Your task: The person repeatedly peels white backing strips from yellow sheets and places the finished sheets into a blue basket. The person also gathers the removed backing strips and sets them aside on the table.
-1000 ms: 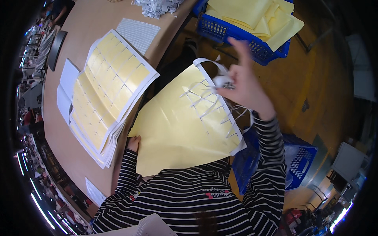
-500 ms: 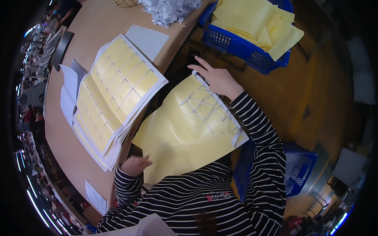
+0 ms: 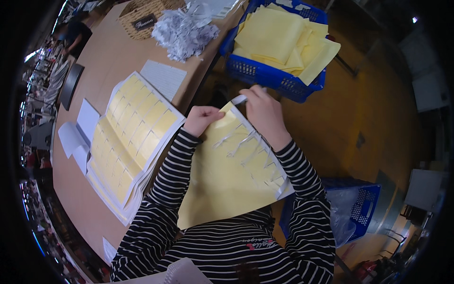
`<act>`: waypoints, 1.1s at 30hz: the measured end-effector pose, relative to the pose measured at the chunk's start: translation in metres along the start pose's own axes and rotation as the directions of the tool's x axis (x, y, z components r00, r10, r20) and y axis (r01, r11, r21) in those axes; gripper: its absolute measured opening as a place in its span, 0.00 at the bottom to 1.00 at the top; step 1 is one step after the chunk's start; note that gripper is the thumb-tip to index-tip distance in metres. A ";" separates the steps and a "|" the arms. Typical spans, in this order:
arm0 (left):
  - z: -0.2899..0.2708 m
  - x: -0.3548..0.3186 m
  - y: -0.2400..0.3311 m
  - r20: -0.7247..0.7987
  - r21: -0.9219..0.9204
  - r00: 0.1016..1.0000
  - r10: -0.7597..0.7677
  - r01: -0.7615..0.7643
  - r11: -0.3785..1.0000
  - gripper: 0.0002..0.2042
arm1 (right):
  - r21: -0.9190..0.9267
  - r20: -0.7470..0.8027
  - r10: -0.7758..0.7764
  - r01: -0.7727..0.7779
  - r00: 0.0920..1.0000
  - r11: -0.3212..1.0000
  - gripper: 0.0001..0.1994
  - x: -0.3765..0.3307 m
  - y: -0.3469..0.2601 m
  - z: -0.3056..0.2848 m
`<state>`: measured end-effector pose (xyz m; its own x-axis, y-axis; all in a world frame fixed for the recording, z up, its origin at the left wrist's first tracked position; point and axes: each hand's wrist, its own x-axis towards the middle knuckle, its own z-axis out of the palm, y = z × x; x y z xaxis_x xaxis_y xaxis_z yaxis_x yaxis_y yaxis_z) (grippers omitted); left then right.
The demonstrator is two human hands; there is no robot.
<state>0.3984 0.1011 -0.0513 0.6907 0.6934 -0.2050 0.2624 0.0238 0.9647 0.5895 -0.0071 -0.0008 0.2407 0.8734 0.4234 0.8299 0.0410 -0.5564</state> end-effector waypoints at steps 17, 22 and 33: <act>-0.060 0.002 0.086 -0.337 -0.413 0.942 -0.015 -0.133 0.901 0.07 | 0.365 -0.871 0.415 -0.220 0.261 0.904 0.14 -0.142 0.135 -0.307; -0.032 0.019 0.096 -0.313 -0.599 0.950 0.007 -0.203 0.774 0.08 | -0.620 -0.761 -0.183 -0.781 0.622 -0.074 0.12 -0.200 0.125 -0.414; 0.135 -0.062 0.082 -0.352 -0.880 0.927 -0.133 -0.279 0.385 0.09 | -0.213 -0.188 -0.248 0.206 0.950 0.955 0.16 -0.080 -0.036 -0.172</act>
<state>0.4681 -0.0371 0.0178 0.3680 0.8927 -0.2601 -0.6844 0.4494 0.5742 0.6266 -0.1618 0.1081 0.1180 0.7287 0.6746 0.9496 0.1159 -0.2914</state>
